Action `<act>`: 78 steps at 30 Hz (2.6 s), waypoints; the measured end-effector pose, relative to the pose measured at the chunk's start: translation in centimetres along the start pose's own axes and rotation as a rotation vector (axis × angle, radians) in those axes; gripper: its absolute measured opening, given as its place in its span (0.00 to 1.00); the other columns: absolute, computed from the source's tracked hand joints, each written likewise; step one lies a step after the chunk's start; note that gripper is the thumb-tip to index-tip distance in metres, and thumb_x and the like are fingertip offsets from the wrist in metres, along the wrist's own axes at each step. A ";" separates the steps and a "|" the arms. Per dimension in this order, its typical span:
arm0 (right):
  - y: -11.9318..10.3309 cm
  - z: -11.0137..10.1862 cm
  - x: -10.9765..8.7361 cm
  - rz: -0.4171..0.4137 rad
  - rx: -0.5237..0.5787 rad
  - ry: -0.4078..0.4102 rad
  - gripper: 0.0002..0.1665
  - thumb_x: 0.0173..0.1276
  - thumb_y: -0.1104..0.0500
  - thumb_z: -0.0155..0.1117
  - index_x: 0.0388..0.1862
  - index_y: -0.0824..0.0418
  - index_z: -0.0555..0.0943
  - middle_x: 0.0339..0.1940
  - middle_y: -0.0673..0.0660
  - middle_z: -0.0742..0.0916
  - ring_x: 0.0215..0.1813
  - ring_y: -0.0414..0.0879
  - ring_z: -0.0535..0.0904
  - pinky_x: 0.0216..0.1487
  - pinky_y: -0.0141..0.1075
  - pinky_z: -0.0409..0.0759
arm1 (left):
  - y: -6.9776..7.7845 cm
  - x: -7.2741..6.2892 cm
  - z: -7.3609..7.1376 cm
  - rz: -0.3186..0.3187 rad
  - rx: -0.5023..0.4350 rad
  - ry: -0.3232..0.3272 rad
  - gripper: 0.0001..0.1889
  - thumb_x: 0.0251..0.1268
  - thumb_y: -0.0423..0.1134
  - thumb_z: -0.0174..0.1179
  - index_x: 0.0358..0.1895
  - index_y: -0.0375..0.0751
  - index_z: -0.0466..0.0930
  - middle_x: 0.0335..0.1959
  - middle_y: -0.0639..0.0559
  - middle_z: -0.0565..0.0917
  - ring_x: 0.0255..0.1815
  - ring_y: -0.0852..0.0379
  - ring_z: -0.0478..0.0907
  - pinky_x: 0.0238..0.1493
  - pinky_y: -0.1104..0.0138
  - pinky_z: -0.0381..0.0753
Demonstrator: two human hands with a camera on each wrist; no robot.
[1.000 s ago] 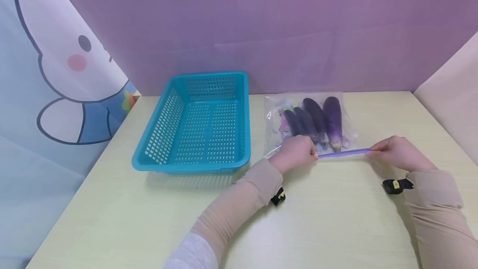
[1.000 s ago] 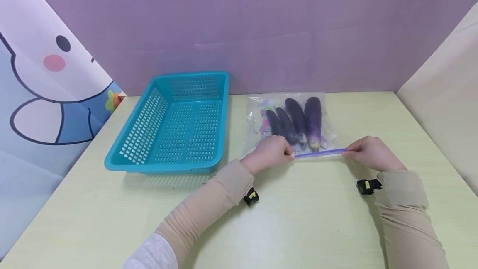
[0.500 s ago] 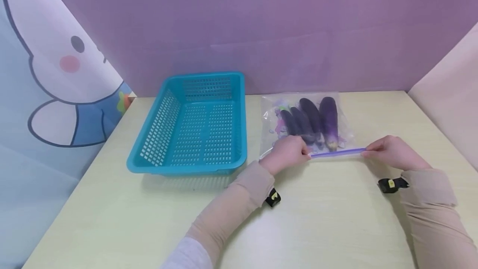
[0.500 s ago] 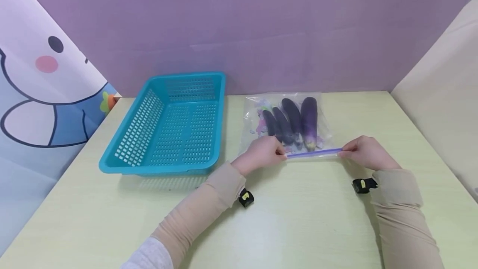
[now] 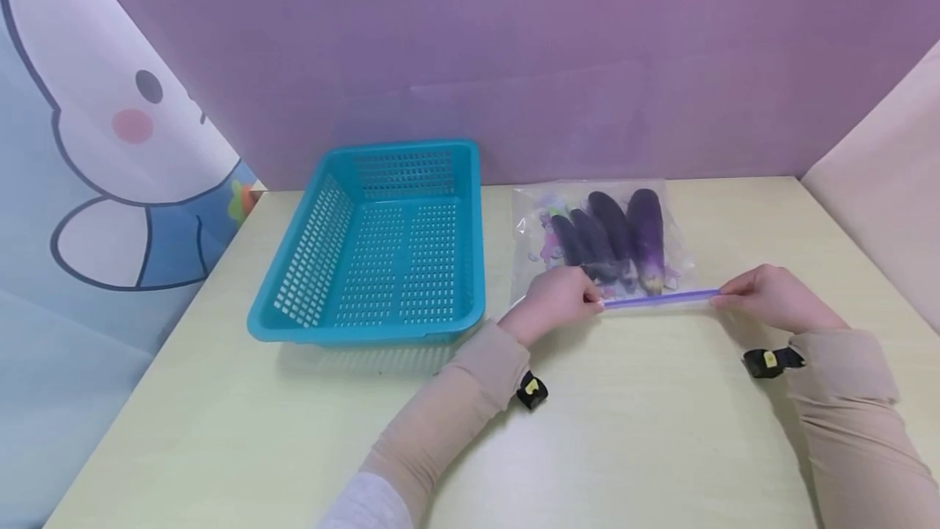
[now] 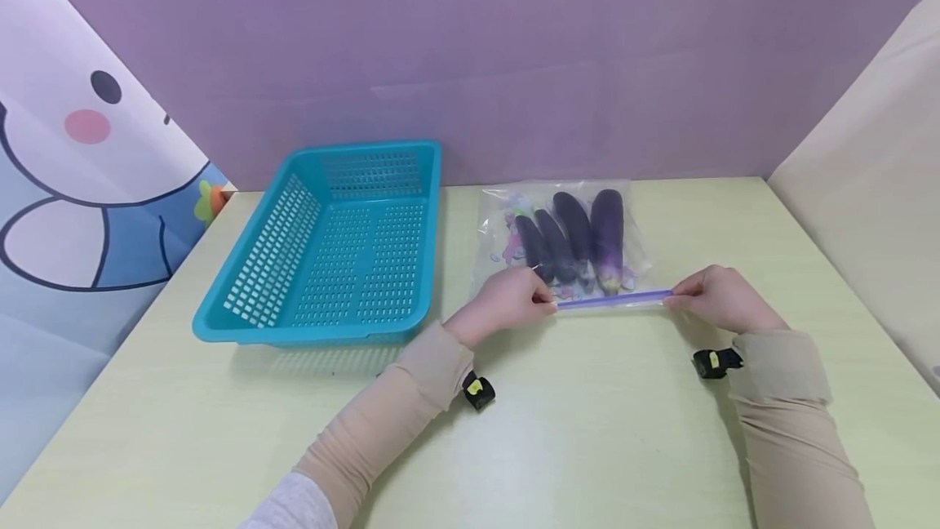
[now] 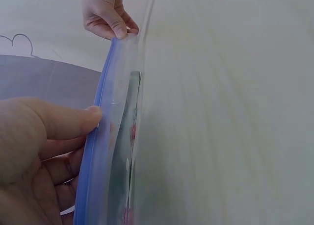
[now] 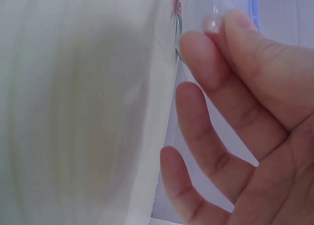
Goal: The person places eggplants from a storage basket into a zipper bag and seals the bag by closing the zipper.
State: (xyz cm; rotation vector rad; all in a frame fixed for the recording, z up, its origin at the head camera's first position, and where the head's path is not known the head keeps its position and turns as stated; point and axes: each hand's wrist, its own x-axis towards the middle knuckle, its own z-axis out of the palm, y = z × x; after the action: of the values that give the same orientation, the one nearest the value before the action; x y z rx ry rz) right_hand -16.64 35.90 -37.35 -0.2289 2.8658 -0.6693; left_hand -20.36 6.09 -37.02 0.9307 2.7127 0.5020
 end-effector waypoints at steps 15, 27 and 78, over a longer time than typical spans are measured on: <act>-0.1 0.1 0.0 0.005 0.003 -0.001 0.15 0.64 0.55 0.64 0.38 0.68 0.86 0.40 0.66 0.87 0.43 0.59 0.83 0.45 0.52 0.79 | -0.5 -0.6 -0.1 -0.014 -0.011 0.026 0.13 0.65 0.46 0.60 0.21 0.51 0.83 0.11 0.61 0.65 0.15 0.66 0.57 0.19 0.76 0.57; 0.1 0.0 0.1 0.013 -0.015 -0.005 0.16 0.64 0.54 0.65 0.38 0.67 0.86 0.40 0.65 0.87 0.43 0.56 0.82 0.43 0.47 0.78 | -0.9 -1.0 -0.3 -0.013 -0.019 0.036 0.13 0.65 0.46 0.60 0.21 0.50 0.84 0.11 0.61 0.64 0.16 0.66 0.58 0.20 0.76 0.57; 0.3 -0.1 0.1 0.012 -0.026 -0.006 0.13 0.64 0.55 0.65 0.35 0.65 0.87 0.35 0.60 0.88 0.35 0.38 0.76 0.37 0.35 0.74 | -1.1 -2.0 -0.7 -0.083 0.326 0.230 0.09 0.63 0.48 0.60 0.29 0.54 0.88 0.27 0.62 0.86 0.30 0.62 0.81 0.25 0.69 0.75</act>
State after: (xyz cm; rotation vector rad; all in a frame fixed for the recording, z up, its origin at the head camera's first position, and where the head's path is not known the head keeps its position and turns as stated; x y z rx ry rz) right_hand -16.76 36.17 -37.38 -0.2167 2.8688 -0.6290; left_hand -19.63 3.85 -36.57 0.8751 3.0916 0.1587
